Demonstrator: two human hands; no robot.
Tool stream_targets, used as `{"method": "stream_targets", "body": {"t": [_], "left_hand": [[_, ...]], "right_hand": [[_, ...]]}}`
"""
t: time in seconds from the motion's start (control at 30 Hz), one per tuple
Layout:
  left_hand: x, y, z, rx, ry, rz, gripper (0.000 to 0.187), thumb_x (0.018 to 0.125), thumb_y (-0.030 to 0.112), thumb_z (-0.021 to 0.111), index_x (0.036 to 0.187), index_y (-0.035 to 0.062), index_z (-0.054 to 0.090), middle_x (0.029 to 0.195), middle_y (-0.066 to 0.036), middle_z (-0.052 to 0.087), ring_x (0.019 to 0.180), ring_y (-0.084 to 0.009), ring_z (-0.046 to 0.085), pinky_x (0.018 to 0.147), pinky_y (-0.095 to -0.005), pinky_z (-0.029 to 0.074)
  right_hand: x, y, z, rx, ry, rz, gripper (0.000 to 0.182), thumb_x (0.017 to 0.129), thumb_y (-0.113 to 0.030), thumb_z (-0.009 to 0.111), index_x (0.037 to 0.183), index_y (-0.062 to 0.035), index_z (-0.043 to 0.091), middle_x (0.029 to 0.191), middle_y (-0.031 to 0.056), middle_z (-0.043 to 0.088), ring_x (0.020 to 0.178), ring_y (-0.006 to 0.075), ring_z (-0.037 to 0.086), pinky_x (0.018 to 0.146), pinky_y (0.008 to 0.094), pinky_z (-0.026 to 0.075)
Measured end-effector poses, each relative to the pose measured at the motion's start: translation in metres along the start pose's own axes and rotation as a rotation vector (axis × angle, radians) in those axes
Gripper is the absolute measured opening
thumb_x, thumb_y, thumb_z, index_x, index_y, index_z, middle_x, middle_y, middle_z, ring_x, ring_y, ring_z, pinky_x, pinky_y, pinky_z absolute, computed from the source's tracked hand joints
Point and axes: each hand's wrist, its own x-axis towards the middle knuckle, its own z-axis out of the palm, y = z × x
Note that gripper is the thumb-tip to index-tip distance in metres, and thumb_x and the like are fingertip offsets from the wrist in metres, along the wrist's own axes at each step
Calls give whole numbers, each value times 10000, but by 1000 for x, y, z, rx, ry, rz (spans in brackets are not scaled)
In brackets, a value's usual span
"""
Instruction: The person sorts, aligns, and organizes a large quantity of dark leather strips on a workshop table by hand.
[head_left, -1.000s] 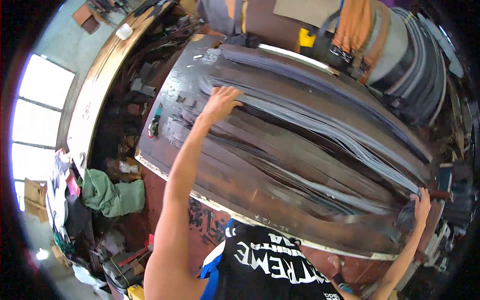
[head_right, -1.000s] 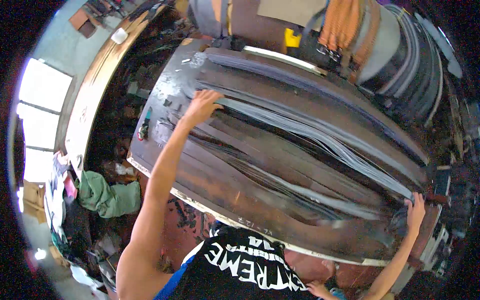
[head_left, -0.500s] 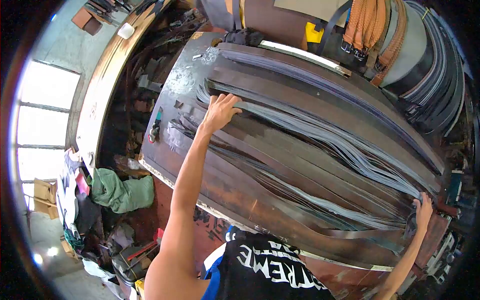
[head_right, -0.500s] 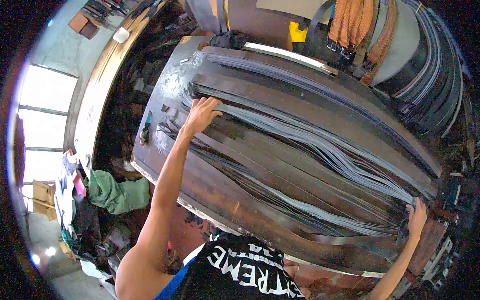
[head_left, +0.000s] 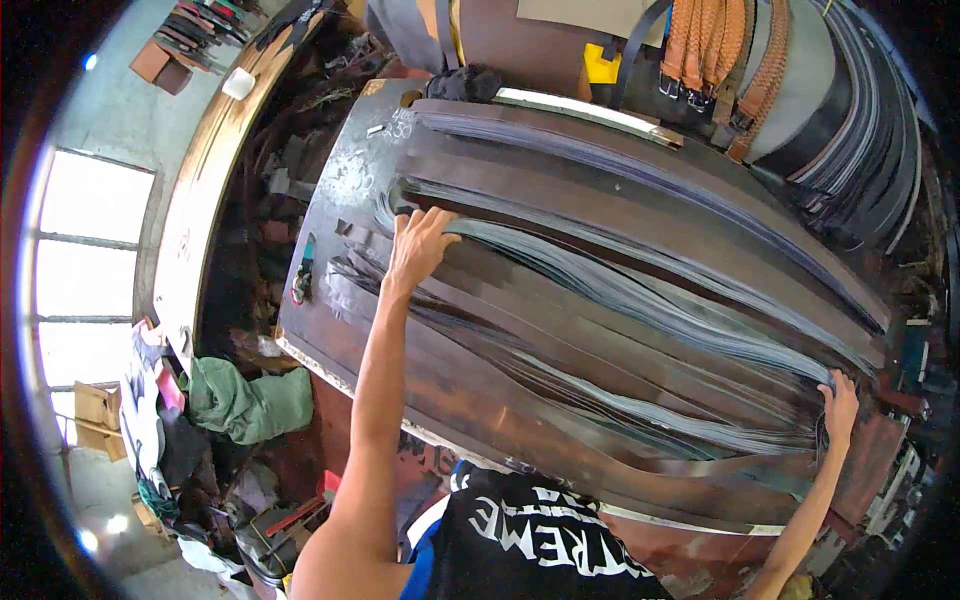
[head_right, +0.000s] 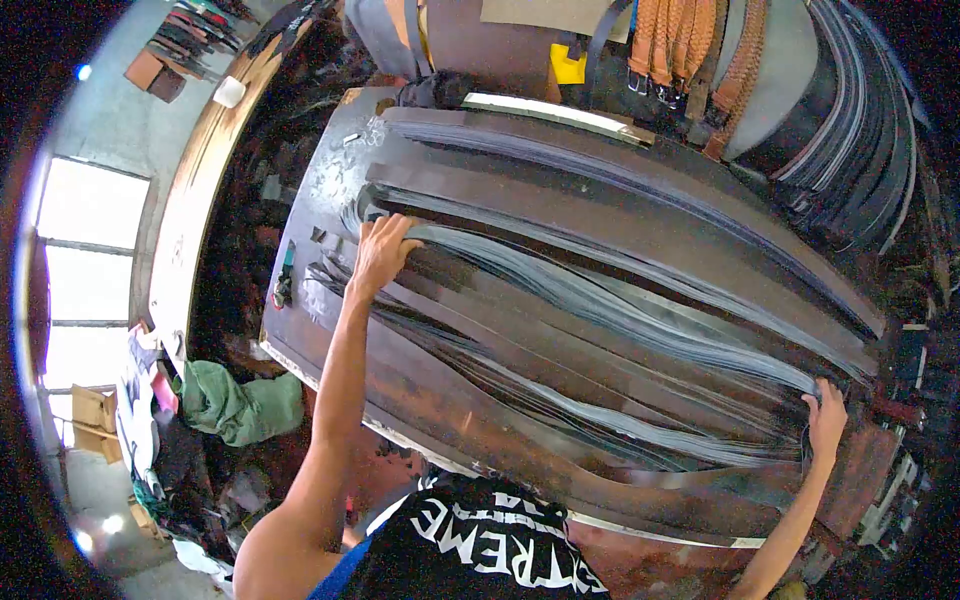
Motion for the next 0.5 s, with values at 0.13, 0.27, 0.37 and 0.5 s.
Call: {"method": "stream_targets", "body": {"t": [0.13,0.27,0.37,0.5], "left_hand": [[-7,9,-12,19,115,-42,317,862,257,679,1147,128,627,1068,-17,625,989,-250,558,894,-427,361],[-1,-3,-2,-27,32,-51,311,864,248,682,1136,111,623,1078,-21,628,997,-264,558,898,-438,360],[3,-10,18,-23,-27,-32,311,869,280,675,1127,116,620,1050,-26,631,987,-271,566,890,-445,367],[23,-2,21,-71,-113,-36,309,878,292,658,1137,127,631,1054,-31,640,1012,-268,570,899,-455,371]], "right_hand": [[-2,-1,-5,1,-3,37,329,877,-203,678,1156,-61,575,1060,198,629,989,404,590,826,466,479],[6,-12,-1,23,23,-12,328,857,-182,693,1138,-63,573,1042,188,629,983,394,587,821,461,480],[12,-1,11,25,-12,-48,348,849,-185,698,1144,-49,574,1051,182,633,1000,394,582,818,458,482],[18,22,28,26,-14,-39,413,854,-211,701,1213,-45,581,1125,198,634,1024,405,583,840,464,483]]}}
